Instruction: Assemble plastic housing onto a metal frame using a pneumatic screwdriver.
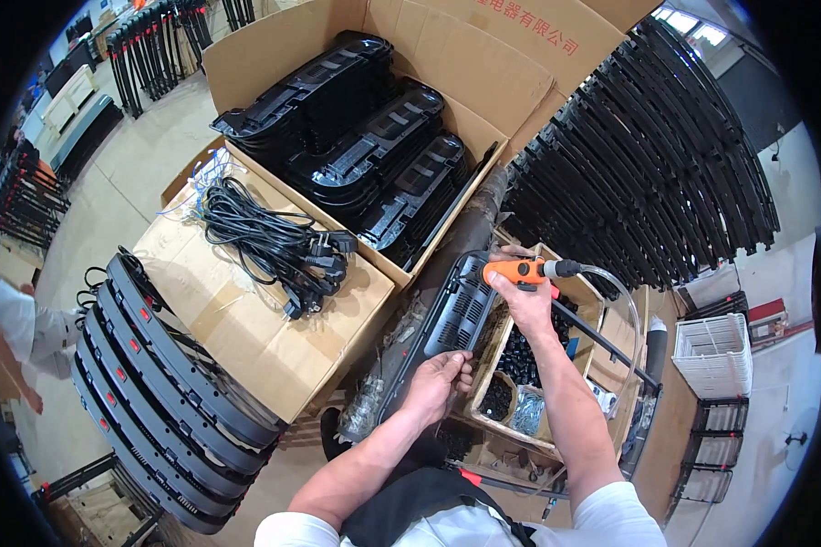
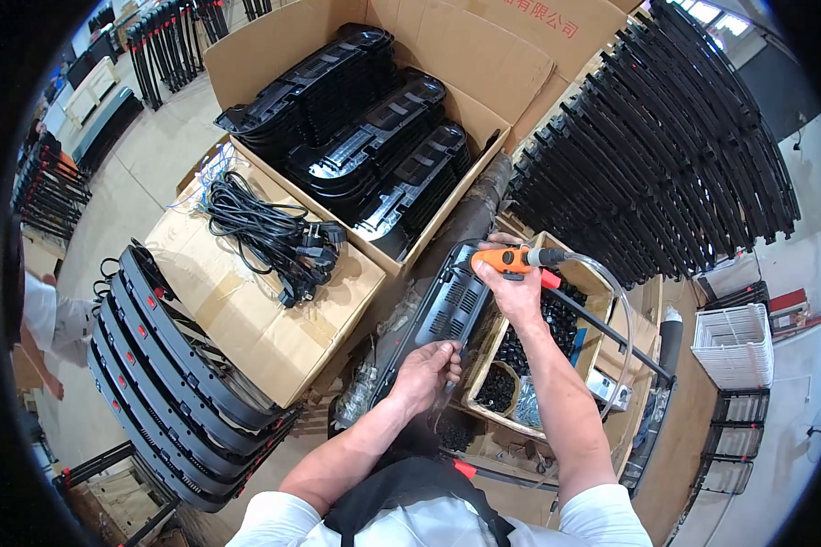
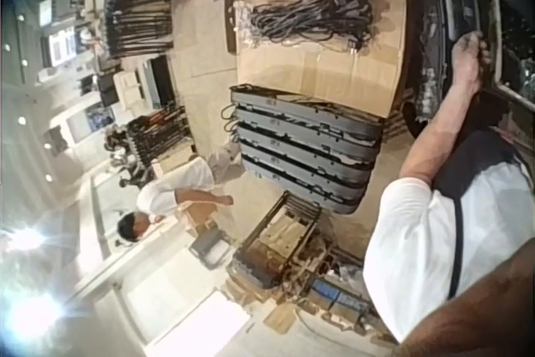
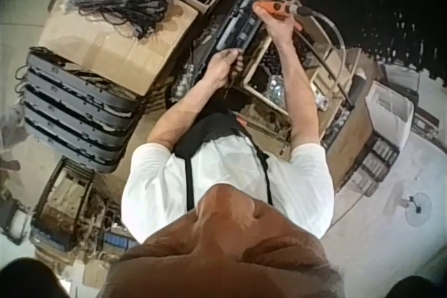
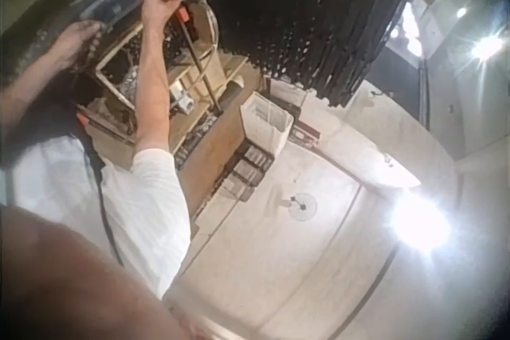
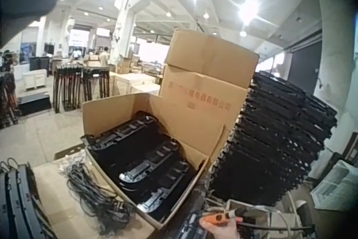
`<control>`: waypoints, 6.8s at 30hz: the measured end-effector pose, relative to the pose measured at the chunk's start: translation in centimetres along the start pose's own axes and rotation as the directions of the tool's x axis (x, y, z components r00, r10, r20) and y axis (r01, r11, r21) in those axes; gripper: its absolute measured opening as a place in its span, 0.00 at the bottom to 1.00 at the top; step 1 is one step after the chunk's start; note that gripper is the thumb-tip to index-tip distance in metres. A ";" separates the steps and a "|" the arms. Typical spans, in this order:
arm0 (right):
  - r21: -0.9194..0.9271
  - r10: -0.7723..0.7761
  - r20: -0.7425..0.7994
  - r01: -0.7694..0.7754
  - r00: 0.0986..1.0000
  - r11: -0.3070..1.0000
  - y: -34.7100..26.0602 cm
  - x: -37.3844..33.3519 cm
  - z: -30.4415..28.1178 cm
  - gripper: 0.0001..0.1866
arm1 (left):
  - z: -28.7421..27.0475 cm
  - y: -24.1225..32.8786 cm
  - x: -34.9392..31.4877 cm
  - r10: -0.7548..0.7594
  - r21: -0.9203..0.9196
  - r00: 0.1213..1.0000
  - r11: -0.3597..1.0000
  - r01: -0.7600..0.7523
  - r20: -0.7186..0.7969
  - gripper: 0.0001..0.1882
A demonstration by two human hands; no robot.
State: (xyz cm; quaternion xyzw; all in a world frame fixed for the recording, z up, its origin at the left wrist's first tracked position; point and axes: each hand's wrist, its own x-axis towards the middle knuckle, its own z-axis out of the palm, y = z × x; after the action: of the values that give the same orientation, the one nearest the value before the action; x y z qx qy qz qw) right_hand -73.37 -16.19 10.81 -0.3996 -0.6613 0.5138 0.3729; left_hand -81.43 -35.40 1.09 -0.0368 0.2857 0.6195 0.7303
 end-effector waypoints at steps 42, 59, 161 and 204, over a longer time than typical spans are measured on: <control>0.089 0.104 0.058 -0.109 0.993 0.990 -6.0 -7.1 -0.7 0.30 | 0.4 3.3 4.8 0.004 -0.401 0.999 0.916 0.011 0.036 0.15; 0.017 0.089 -0.013 -0.089 0.996 0.996 -3.0 -4.2 1.3 0.28 | 3.1 2.1 2.8 -0.007 -0.220 0.999 0.976 -0.001 -0.034 0.19; 0.153 0.109 0.379 -0.178 0.919 0.972 -6.4 -21.4 2.1 0.28 | -5.6 -3.8 -11.7 0.045 -0.458 0.977 0.878 -0.139 -0.210 0.16; -0.233 0.020 0.424 0.088 0.905 0.968 -3.6 -19.9 8.5 0.22 | -3.8 -2.5 -11.9 -0.105 -0.224 0.971 0.973 0.055 -0.216 0.16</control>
State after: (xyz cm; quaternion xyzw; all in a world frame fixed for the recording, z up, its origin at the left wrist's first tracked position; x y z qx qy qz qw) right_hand -73.59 -38.11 11.01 -0.3103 -0.7920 0.4952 0.1767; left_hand -81.37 -48.04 2.67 -0.1981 0.2961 0.6084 0.7091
